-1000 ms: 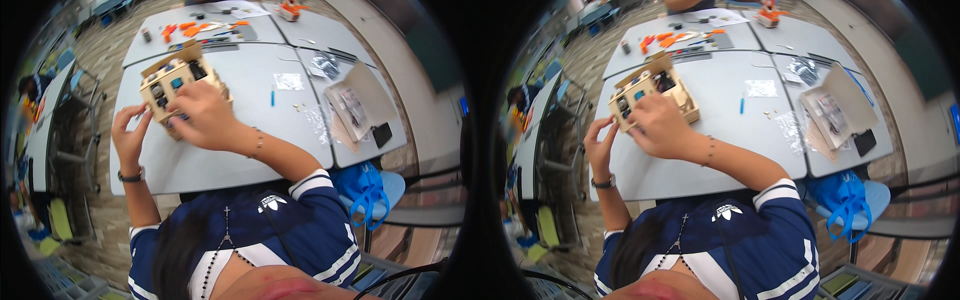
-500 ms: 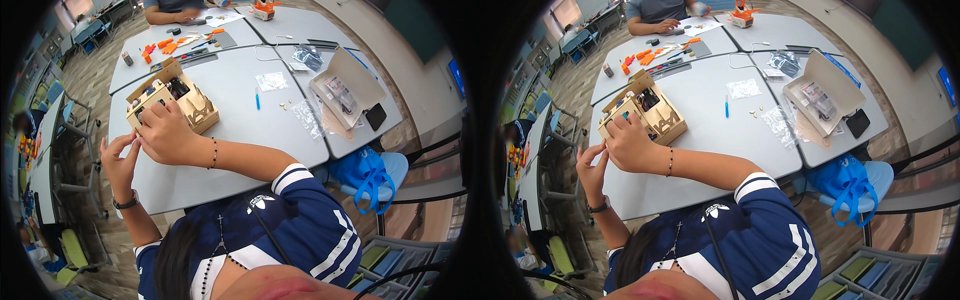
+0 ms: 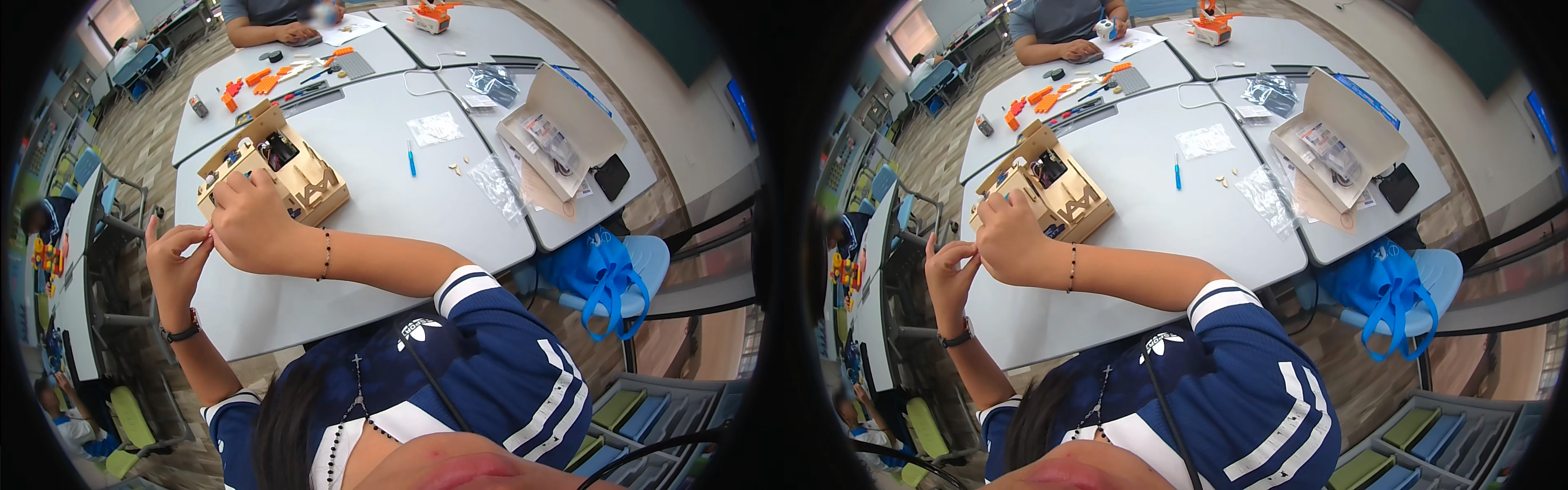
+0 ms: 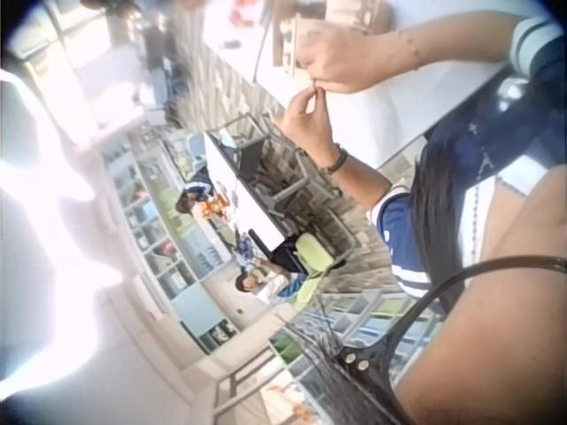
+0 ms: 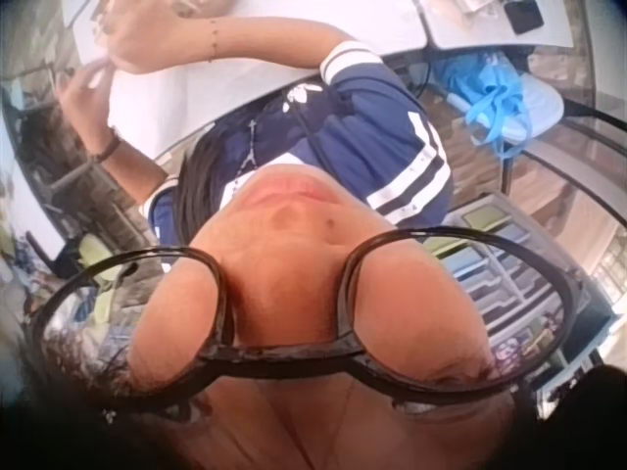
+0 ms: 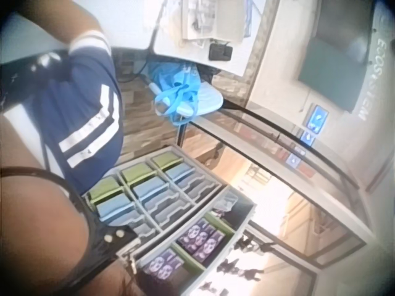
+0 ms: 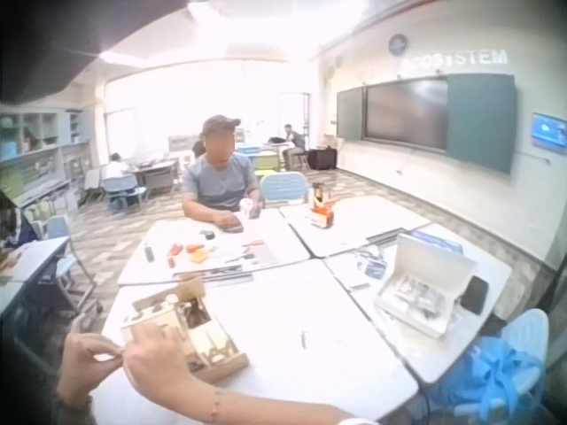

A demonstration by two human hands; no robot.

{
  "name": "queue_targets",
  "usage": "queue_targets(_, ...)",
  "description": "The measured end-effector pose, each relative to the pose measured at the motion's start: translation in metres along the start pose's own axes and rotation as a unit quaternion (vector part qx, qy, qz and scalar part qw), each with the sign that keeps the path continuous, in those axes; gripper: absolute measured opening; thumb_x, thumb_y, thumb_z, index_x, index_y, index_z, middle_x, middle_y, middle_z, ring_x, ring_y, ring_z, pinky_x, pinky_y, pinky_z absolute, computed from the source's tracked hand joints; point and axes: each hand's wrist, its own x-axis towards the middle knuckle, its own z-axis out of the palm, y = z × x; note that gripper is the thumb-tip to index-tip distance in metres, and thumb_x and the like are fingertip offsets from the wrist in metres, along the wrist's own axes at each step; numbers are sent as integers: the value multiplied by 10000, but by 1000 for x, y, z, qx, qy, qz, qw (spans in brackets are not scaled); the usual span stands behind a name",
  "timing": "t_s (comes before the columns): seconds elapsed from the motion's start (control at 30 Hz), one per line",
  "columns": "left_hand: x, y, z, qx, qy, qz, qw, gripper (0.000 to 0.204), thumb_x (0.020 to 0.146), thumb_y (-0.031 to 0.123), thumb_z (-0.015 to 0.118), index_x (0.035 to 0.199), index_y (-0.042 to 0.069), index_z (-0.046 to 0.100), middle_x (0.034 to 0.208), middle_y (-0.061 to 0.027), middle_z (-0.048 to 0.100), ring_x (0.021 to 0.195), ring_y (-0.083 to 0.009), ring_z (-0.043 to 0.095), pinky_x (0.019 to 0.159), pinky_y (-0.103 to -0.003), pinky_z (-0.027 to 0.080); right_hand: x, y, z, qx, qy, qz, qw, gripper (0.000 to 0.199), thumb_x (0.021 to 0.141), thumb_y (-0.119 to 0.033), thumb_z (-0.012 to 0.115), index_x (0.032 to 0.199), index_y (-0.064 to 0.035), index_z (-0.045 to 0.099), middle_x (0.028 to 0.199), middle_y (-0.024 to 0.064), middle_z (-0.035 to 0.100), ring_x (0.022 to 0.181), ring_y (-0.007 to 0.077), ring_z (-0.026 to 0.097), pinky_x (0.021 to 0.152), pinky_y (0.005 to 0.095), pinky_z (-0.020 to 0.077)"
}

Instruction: The person assembles a small wooden electronic kit by inserting a cylindrical component, connecting wires, and using a screwdriver to secure parts. They then open a white box and remove packaged components and a small robot toy.

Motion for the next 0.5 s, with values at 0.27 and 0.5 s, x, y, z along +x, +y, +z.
queue_targets(0.27,12,-1,-7,28,-27,67,997,66,675,69,740,701,61,680,689,-24,663,625,-149,607,1048,-444,255,-2,0,-1,-17,-16,-12,1000,134,660,-181,619,632,-52,642,795,103,554,828,239,470,673,382,305)
queue_targets(0.5,12,-8,-6,53,-23,133,989,80,671,45,735,724,47,675,692,-37,660,634,-174,616,1037,-461,309,-1,0,-1,-20,54,-29,998,144,667,-147,615,568,-62,555,726,71,494,761,226,440,631,357,301)
